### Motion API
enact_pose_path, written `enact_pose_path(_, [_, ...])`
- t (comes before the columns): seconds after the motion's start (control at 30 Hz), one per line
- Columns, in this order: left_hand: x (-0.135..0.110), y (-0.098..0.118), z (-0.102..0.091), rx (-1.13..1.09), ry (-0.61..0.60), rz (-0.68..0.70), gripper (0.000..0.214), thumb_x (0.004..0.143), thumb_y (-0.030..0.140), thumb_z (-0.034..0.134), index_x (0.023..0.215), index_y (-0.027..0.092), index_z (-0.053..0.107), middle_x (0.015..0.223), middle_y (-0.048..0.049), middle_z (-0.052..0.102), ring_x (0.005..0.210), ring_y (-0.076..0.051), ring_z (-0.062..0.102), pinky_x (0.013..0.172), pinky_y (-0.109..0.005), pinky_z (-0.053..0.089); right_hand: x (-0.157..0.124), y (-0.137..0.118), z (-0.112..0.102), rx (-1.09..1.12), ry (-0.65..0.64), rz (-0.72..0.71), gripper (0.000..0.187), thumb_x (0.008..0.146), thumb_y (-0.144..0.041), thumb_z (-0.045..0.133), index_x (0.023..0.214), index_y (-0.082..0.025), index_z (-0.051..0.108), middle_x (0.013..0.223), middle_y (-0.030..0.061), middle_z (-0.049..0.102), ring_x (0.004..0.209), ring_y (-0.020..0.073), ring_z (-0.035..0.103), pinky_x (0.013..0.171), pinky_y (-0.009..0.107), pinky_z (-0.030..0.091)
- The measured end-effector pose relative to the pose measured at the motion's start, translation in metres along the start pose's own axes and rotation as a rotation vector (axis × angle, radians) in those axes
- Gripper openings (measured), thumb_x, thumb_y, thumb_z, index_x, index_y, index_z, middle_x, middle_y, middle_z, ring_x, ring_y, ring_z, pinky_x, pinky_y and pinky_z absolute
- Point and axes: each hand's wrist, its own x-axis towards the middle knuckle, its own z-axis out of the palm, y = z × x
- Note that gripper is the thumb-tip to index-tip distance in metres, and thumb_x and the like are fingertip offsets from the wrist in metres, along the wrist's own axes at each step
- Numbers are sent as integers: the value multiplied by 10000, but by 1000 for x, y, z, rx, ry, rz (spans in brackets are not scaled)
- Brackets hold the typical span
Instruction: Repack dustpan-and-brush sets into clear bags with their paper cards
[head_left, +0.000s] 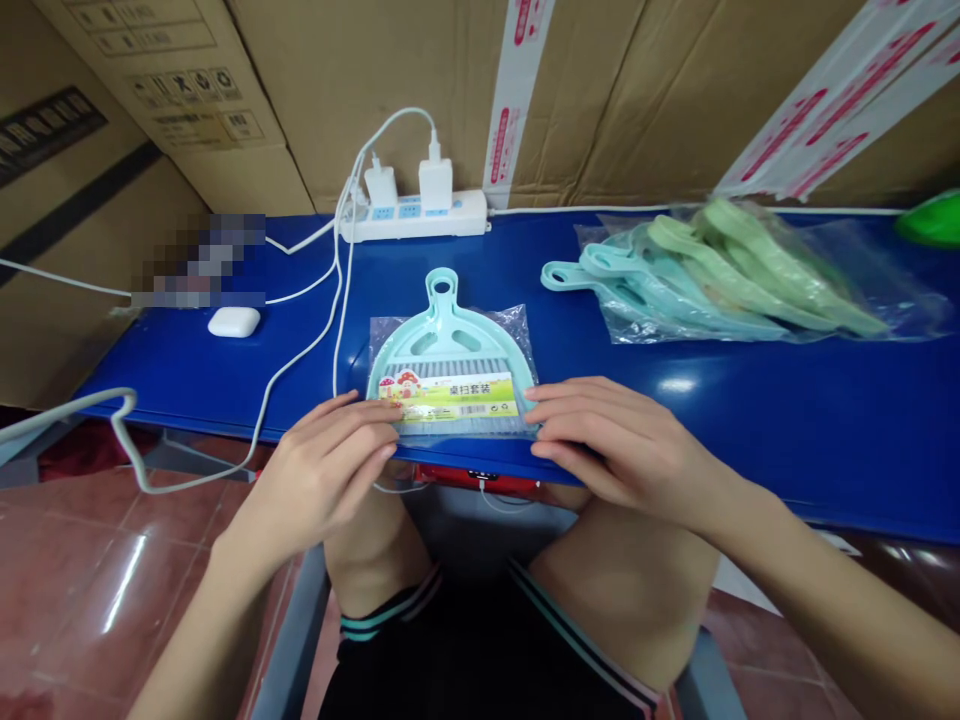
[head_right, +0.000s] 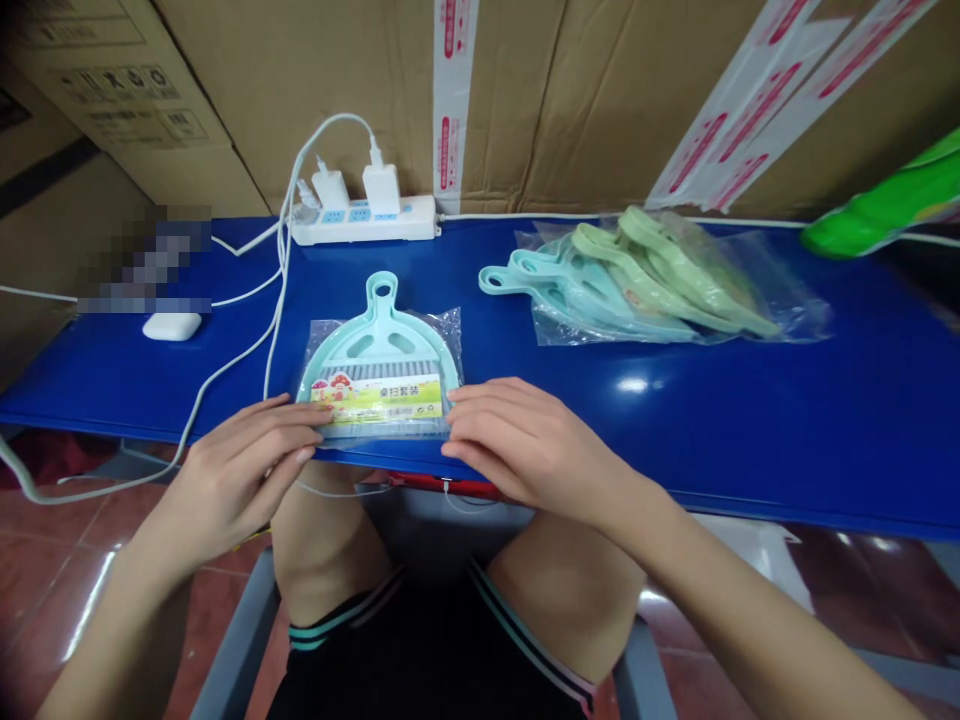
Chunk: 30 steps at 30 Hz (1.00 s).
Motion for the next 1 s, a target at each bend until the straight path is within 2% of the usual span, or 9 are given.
enact_pose_path(0.1, [1, -4, -1, -24, -16, -9, 179, 1047, 131, 545, 1104, 197, 702, 1149, -20, 830, 1136, -178, 794, 1086, -385, 620, 5, -4, 4, -36, 30, 119, 98, 1031, -184, 607, 945, -173, 651, 930, 5, 776, 977, 98, 774, 821, 216, 622])
enact_pose_path(0.23, [5, -3, 7, -19, 84, -89, 147, 1031, 129, 580, 1054, 185, 715, 1057, -33, 834, 1084, -184, 796, 1004, -344, 613, 8, -14, 11, -158, 89, 236, 124, 1020, -154, 604, 950, -193, 698, 951, 2, 789, 893, 88, 767, 748, 215, 605])
enact_pose_path(0.4, [18, 8, 16, 34, 132, -185, 124, 1040, 155, 567, 973, 177, 668, 939, -29, 794, 878, -149, 768, 792, -271, 590, 12, -19, 18, -269, 81, 206, 197, 998, -94, 589, 1152, -123, 707, 1008, 54, 774, 935, 118, 712, 820, 237, 588])
enact_pose_path(0.47, [22, 12, 18, 62, 141, -214, 141, 1036, 154, 548, 941, 174, 650, 929, -35, 777, 854, -146, 752, 779, -263, 590, 15, -20, 20, -335, 28, 183, 167, 1012, -180, 621, 1129, -104, 712, 967, 68, 755, 927, 140, 666, 770, 248, 553])
enact_pose_path(0.53, [25, 14, 19, 111, 171, -247, 148, 1028, 161, 545, 924, 166, 651, 1018, -70, 777, 898, -158, 759, 784, -267, 602, 17, -21, 22, -382, -10, 187, 168, 1018, -276, 655, 1042, -124, 722, 910, 60, 737, 915, 144, 619, 716, 244, 501])
enact_pose_path(0.67, [26, 16, 22, 196, 176, -298, 161, 1023, 200, 555, 926, 147, 673, 1291, -154, 749, 1057, -221, 779, 822, -308, 637, 21, -20, 26, -327, -5, 275, 147, 1023, -272, 649, 971, -157, 725, 866, 28, 745, 904, 139, 572, 648, 234, 418])
enact_pose_path(0.73, [26, 17, 23, 211, 158, -323, 164, 1023, 193, 554, 915, 144, 668, 1284, -154, 761, 1057, -230, 786, 826, -315, 645, 22, -17, 27, -256, -18, 348, 160, 1034, -283, 628, 1008, -170, 739, 882, 23, 758, 884, 140, 575, 620, 240, 379])
enact_pose_path(0.83, [27, 17, 25, 233, 156, -345, 152, 1013, 178, 576, 896, 140, 666, 1205, -138, 788, 944, -205, 791, 776, -297, 640, 23, -14, 29, -166, -48, 456, 185, 1043, -287, 600, 1000, -185, 748, 851, 21, 750, 849, 134, 593, 620, 234, 343])
enact_pose_path(1.0, [28, 14, 28, 275, 134, -354, 141, 1004, 196, 605, 912, 146, 699, 1168, -127, 788, 933, -207, 778, 744, -300, 633, 25, -13, 32, -138, -123, 605, 236, 1040, -309, 572, 936, -169, 731, 732, 40, 662, 755, 124, 576, 609, 222, 282])
